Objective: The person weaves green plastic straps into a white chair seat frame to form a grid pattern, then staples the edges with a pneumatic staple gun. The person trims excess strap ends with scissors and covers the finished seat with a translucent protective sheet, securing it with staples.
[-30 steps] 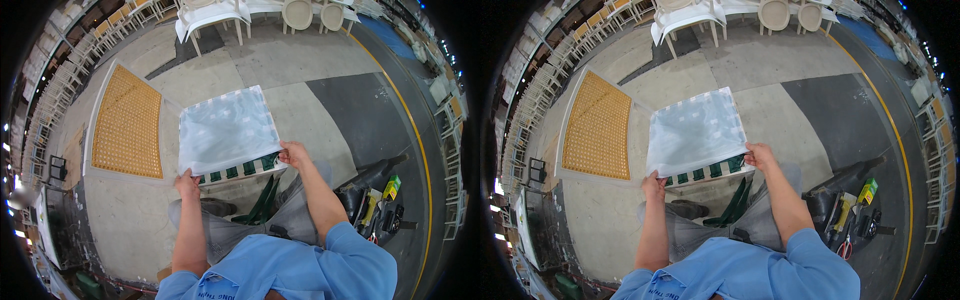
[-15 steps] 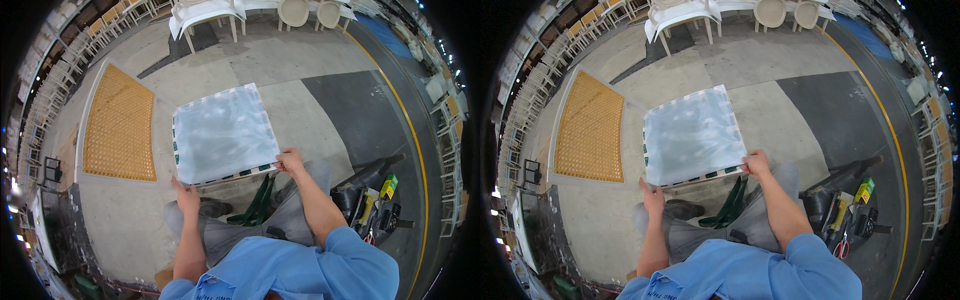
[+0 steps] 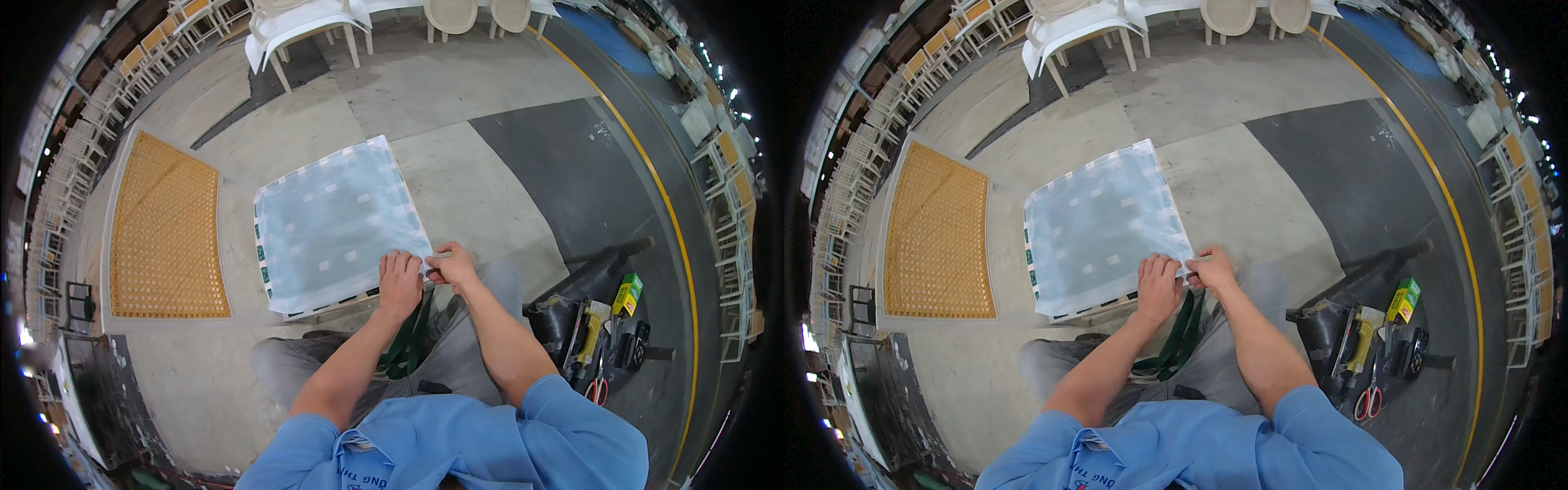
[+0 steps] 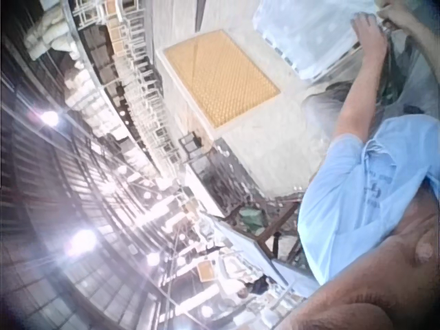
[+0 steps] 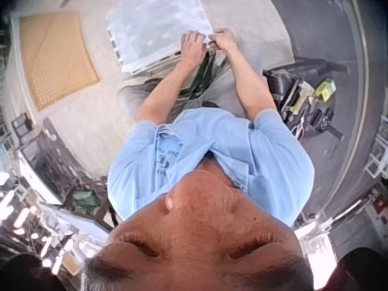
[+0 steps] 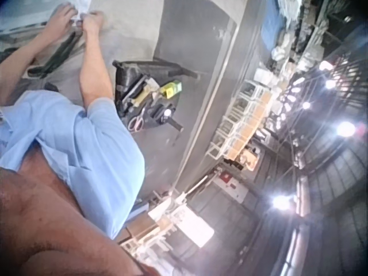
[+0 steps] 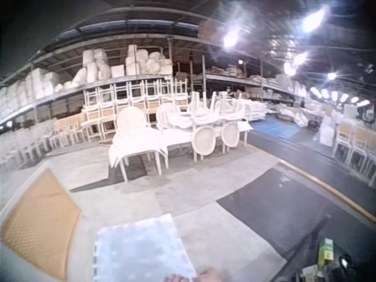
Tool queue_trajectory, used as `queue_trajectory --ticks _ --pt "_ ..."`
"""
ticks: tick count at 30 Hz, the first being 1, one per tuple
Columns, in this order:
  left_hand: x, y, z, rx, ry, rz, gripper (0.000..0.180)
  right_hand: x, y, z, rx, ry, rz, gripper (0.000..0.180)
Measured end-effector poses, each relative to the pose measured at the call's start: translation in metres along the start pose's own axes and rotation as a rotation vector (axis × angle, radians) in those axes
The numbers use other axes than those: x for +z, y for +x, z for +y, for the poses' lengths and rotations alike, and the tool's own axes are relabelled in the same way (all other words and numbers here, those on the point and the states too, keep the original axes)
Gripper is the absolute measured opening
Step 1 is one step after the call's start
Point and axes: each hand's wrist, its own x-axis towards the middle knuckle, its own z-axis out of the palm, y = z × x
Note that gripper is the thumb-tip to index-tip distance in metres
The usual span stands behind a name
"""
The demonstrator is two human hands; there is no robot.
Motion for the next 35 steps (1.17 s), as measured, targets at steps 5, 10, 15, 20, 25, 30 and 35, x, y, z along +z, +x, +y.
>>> queue_trajectory --ticks 5,10,15,20,25,30,35 --pt "0.023 0.002 -0.007 0.043 0.014 0.012 0.020 -0.012 0.006 0.004 0.053 0.039 -0.068 0.041" --pt "0.028 -0.001 -0.003 0.028 -0.055 0.031 0.017 -0.045 0.001 0.016 -0.431 -0.512 0.061 0.040" --pt "0.024 -0.008 -0.012 0.013 -0.047 0.052 0.016 -0.027 -0.021 0.008 -0.609 -0.760 -0.037 0.030" --pt "0.026 -0.007 -0.009 0.004 -0.061 0.048 0.017 -0.025 -0.017 0.009 -0.733 -0.873 -0.002 0.021" --pt "0.026 -0.006 -0.004 -0.007 -0.077 0.041 0.017 -0.026 -0.009 0.015 -0.677 -0.880 -0.015 0.011" --pt "0.029 -0.004 -0.008 0.004 -0.059 0.012 0.019 -0.023 -0.007 0.017 -0.704 -0.899 -0.014 0.012" --pt "0.034 -0.006 -0.009 0.013 -0.066 0.002 0.018 -0.024 -0.010 0.016 -0.706 -0.934 -0.010 0.017"
